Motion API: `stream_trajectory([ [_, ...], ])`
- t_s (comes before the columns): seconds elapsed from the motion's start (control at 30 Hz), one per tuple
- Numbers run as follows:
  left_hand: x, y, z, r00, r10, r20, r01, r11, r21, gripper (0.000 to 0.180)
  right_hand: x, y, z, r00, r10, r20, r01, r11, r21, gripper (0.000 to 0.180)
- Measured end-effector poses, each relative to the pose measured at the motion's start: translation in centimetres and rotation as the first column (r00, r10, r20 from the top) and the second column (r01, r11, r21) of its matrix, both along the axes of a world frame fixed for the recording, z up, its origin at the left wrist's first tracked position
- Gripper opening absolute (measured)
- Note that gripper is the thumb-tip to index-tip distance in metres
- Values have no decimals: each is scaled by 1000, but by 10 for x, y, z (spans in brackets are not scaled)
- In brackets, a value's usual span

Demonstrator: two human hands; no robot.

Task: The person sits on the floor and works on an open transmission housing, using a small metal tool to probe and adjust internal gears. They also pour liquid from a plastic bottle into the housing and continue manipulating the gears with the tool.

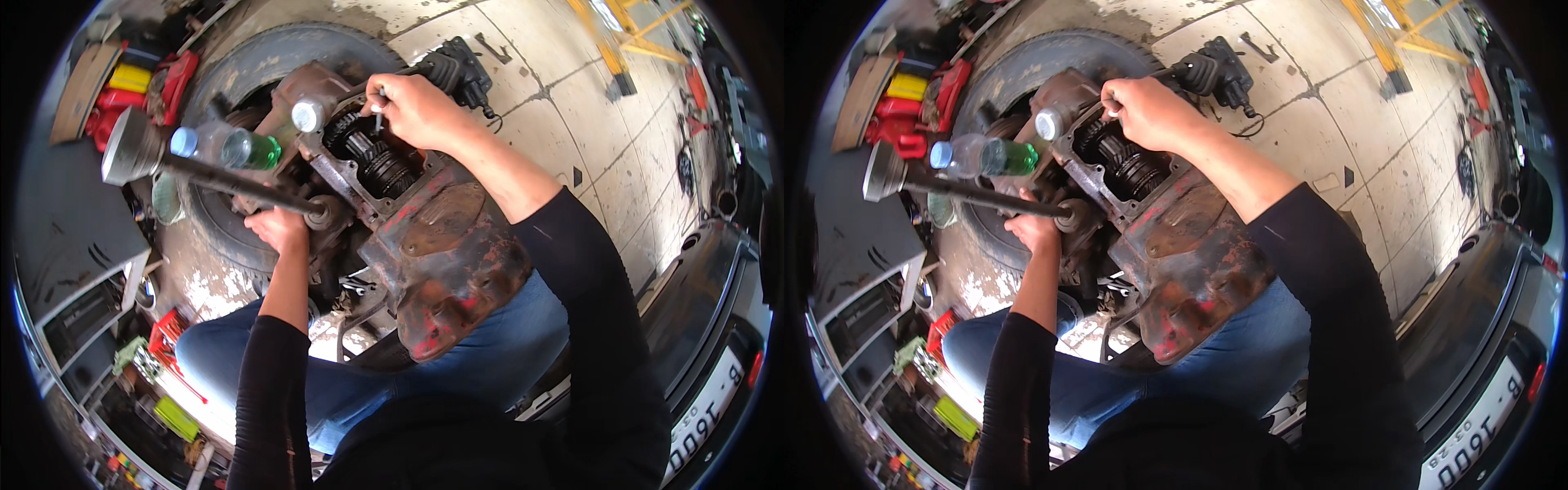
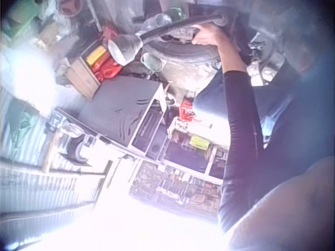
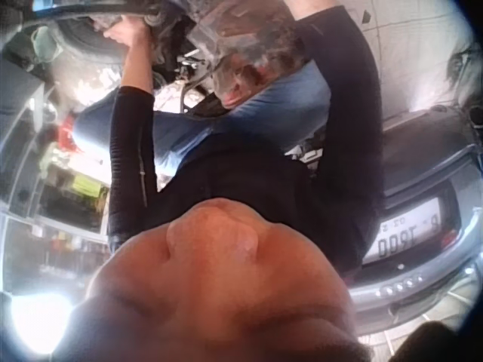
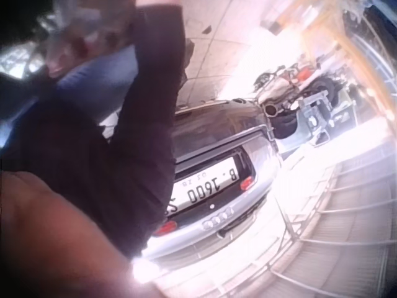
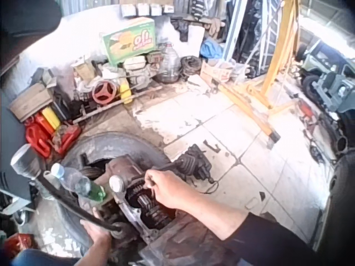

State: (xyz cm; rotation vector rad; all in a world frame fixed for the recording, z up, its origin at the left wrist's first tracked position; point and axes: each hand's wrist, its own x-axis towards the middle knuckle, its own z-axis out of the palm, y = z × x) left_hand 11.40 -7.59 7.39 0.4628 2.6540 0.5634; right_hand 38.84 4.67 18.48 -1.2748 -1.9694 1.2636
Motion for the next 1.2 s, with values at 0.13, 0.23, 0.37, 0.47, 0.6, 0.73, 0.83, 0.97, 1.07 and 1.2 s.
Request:
stream_trajectory([
  [0.13,7,8,4,1000,11,-1,-11,1000,29,101,7,4,-3,999,42,-5,-42,993,-109,7],
  [0.23,6,8,1,1000,10,13,-10,999,43,102,9,11,-3,999,7,-36,-14,982,-189,10],
  [0.37,3,8,3,999,4,54,-7,998,56,105,11,4,-14,997,54,51,-52,998,-41,12],
  [0.47,0,9,0,997,-18,71,14,998,58,108,10,12,-15,999,43,-24,-46,988,-145,12],
  [0.6,3,9,2,998,-19,65,15,998,63,107,12,7,-15,998,54,12,-54,998,-12,11],
  [0.73,-2,8,-3,997,-20,76,13,996,87,107,9,9,-12,997,75,-3,-75,990,-116,8],
  [0.83,-9,7,-14,999,-29,43,26,997,66,108,8,10,-18,998,64,-21,-66,992,-112,6],
  [0.97,-7,7,-11,999,-20,40,18,998,52,110,8,9,-14,998,65,-15,-66,995,-78,8],
  [1.07,0,8,-2,999,-6,40,4,999,43,109,12,9,-12,999,41,-23,-42,995,-86,11],
  [1.2,3,8,-3,998,-20,62,16,998,65,105,11,7,-36,997,35,-66,-38,998,-49,13],
])
